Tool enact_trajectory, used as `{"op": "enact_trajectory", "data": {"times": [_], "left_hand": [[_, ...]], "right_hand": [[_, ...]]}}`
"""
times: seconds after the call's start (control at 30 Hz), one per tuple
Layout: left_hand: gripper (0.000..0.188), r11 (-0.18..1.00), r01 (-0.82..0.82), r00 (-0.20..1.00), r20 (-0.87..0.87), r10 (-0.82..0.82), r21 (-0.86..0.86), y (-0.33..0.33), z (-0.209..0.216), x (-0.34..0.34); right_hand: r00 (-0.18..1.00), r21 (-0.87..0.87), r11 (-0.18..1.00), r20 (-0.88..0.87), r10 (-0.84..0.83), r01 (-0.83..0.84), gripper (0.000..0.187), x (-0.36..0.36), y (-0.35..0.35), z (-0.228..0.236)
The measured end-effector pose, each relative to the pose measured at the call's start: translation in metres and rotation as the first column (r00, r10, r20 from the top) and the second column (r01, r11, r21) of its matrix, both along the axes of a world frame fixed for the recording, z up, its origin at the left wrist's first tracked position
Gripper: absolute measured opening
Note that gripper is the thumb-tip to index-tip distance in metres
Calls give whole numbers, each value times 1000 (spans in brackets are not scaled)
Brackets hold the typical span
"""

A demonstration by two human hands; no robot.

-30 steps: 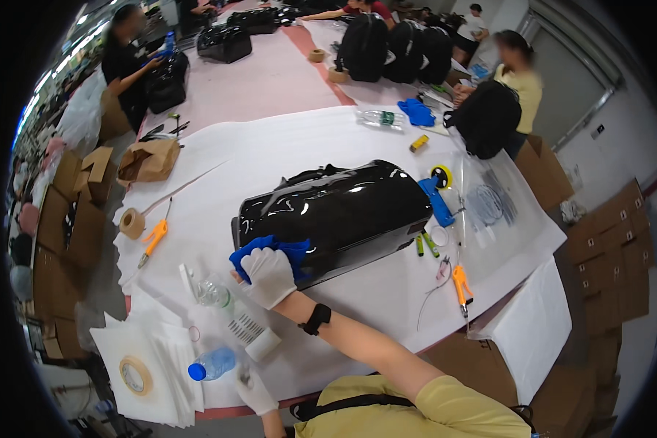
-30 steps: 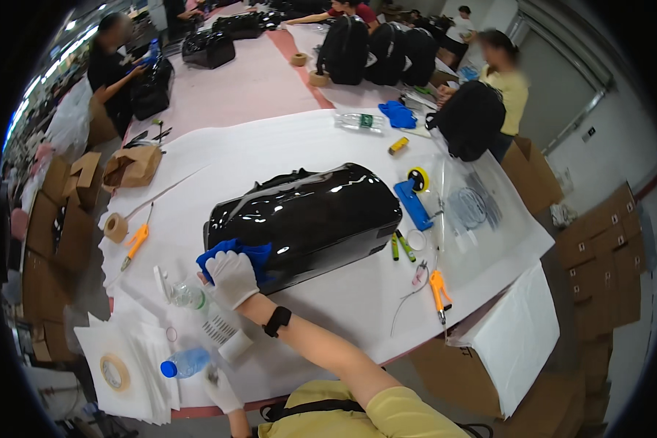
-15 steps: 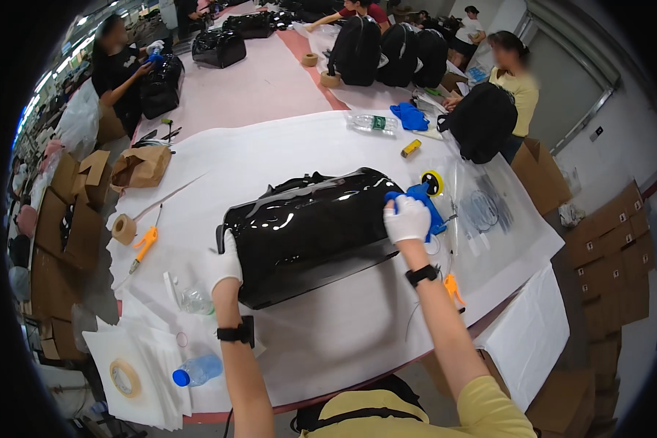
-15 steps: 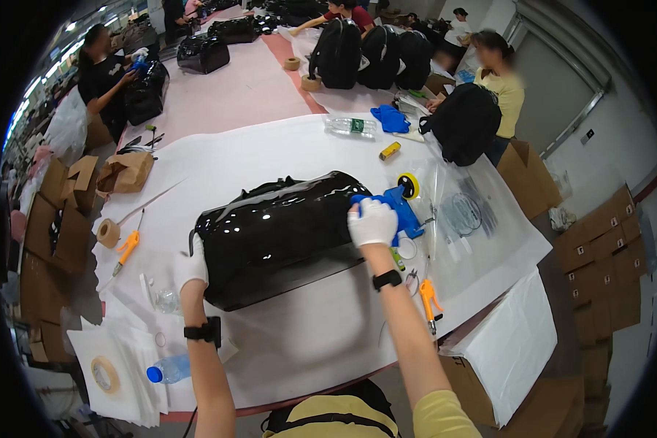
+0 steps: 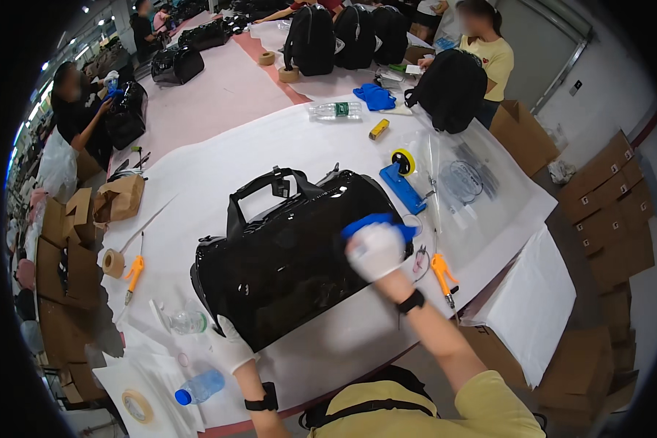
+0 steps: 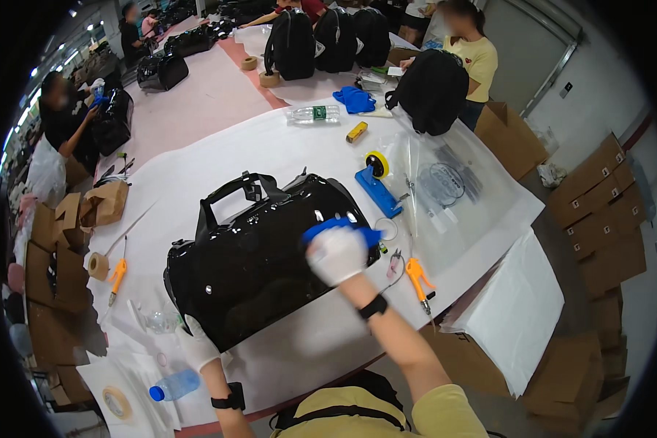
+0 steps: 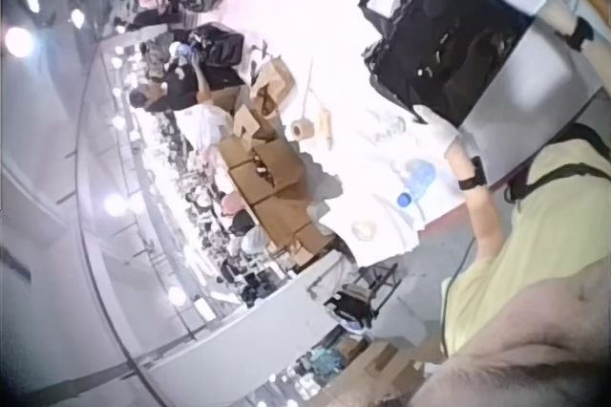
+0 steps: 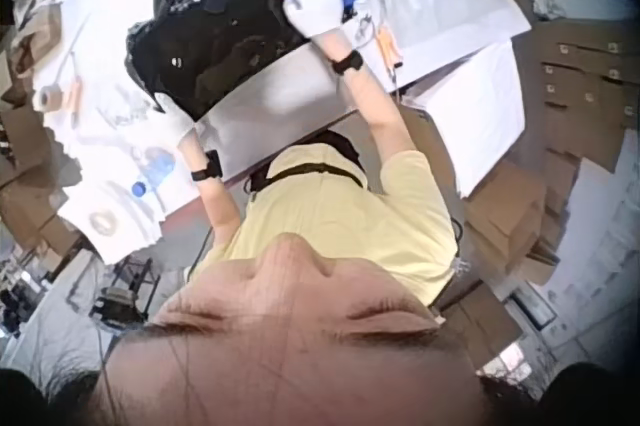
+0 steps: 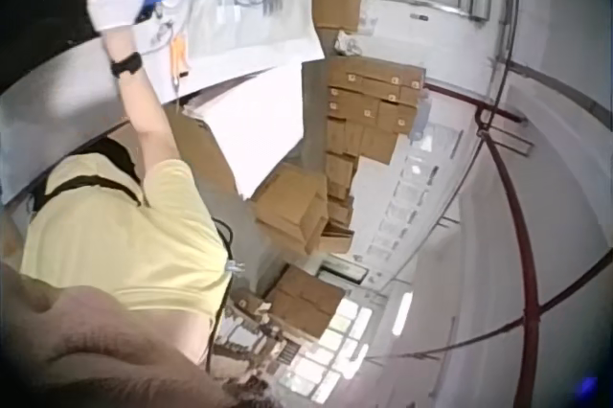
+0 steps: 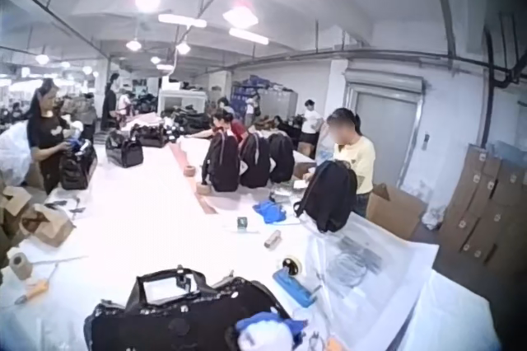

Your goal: The person cleans a black duffel bag on a long table using a blue cloth and a liquid from a bottle. They wipe the exterior surfaces thoroughly, then use a green marker to write on the bag. Finally, they wrap the bag in a white sheet of paper.

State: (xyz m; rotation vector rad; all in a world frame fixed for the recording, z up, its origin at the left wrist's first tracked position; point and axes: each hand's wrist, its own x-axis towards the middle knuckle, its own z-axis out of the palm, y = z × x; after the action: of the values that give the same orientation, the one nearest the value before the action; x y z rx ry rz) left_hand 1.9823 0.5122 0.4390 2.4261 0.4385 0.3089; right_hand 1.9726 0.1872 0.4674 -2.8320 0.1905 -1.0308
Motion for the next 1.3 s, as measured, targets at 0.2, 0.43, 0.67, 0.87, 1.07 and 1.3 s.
{"op": "enact_trajectory", "data": {"times": [0.2,0.43,0.67,0.87,1.07,1.3], "left_hand": [[43,1000,6,984,179,-6,-1,5,-34,-17],[35,997,57,965,253,-67,47,9,-36,-34],[37,996,42,917,394,-71,82,4,-43,-47],[34,998,-7,967,254,25,-70,0,-30,-39],[33,994,41,977,211,-20,-100,2,-26,-31],[31,982,127,975,199,-98,-138,18,-45,-35]], "right_hand": [[969,83,968,38,-242,239,21,-10,24,-10],[995,-99,995,-93,-33,24,22,8,15,6],[968,-68,994,-229,-99,86,17,56,-19,38],[990,131,987,-93,104,-92,15,-23,92,-6],[992,138,986,-68,105,-95,22,12,165,-10],[925,142,947,-215,313,-287,17,67,255,23]]}}
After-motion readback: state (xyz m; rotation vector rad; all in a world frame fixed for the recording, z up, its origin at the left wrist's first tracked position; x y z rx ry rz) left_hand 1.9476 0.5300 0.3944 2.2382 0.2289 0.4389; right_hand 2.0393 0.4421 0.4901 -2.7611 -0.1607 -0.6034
